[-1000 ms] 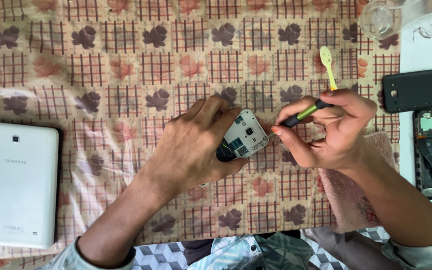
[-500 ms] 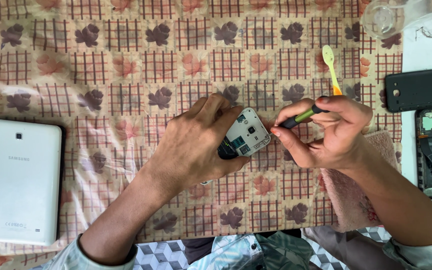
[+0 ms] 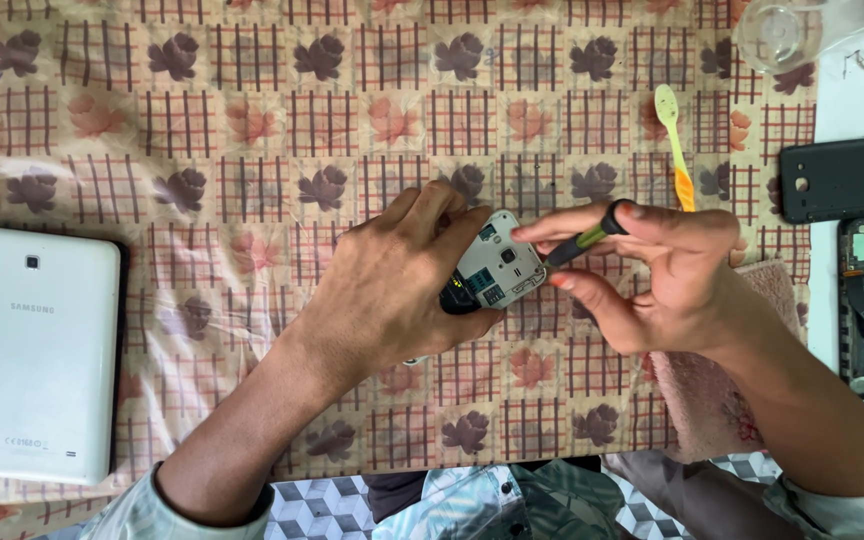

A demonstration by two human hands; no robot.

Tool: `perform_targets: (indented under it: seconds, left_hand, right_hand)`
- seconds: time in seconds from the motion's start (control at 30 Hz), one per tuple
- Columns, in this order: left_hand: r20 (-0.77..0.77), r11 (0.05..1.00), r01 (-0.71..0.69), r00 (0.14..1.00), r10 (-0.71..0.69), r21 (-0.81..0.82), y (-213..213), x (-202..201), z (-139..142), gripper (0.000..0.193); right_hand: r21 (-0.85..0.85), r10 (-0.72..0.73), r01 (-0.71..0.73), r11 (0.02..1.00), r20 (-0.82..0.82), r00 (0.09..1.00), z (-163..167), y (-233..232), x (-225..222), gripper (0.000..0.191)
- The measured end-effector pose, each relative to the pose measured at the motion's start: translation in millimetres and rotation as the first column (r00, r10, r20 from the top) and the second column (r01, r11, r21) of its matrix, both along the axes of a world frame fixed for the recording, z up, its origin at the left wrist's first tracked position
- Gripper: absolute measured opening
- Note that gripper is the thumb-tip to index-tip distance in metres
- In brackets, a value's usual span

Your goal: The person uses a screwdriver to remove screws from the back of a white smartphone. They then use their fingers to lift and remove the battery from the device.

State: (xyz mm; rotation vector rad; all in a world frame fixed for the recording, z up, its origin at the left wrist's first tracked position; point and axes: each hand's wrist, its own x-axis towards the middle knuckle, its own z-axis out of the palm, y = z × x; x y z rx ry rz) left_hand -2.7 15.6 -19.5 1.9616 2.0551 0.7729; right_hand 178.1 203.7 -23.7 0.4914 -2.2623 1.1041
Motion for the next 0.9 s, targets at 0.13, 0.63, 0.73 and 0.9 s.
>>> perform_targets:
  seconds: [0.13, 0.63, 0.73, 0.9]
  left_hand:
    - [0.004, 1.0, 0.001, 1.0, -0.001, 0.012, -1, 0, -2, 0.072]
    - [0.002, 0.999, 0.007, 1.0, -0.007, 0.047, -1, 1, -2, 0.072]
    - [0.0, 0.999, 0.007, 1.0, -0.007, 0.033, 0, 0, -1, 0.07]
    - [-0.003, 0.999, 0.004, 1.0, -0.004, 0.032, -1, 0, -1, 0.071]
  right_hand:
    - [-0.085, 0.021, -0.014, 0.996, 0.079, 0.997, -5, 0, 9, 0.073]
    - [0.083, -0.216, 0.215, 0.973, 0.0, 0.976, 4, -5, 8, 0.049]
    - [0.163, -0.234, 0.246, 0.956, -0.087, 0.968, 5, 0, -1, 0.055]
    - [0.044, -0.074, 0.075, 0.996, -0.023, 0.997, -5, -5, -4, 0.067]
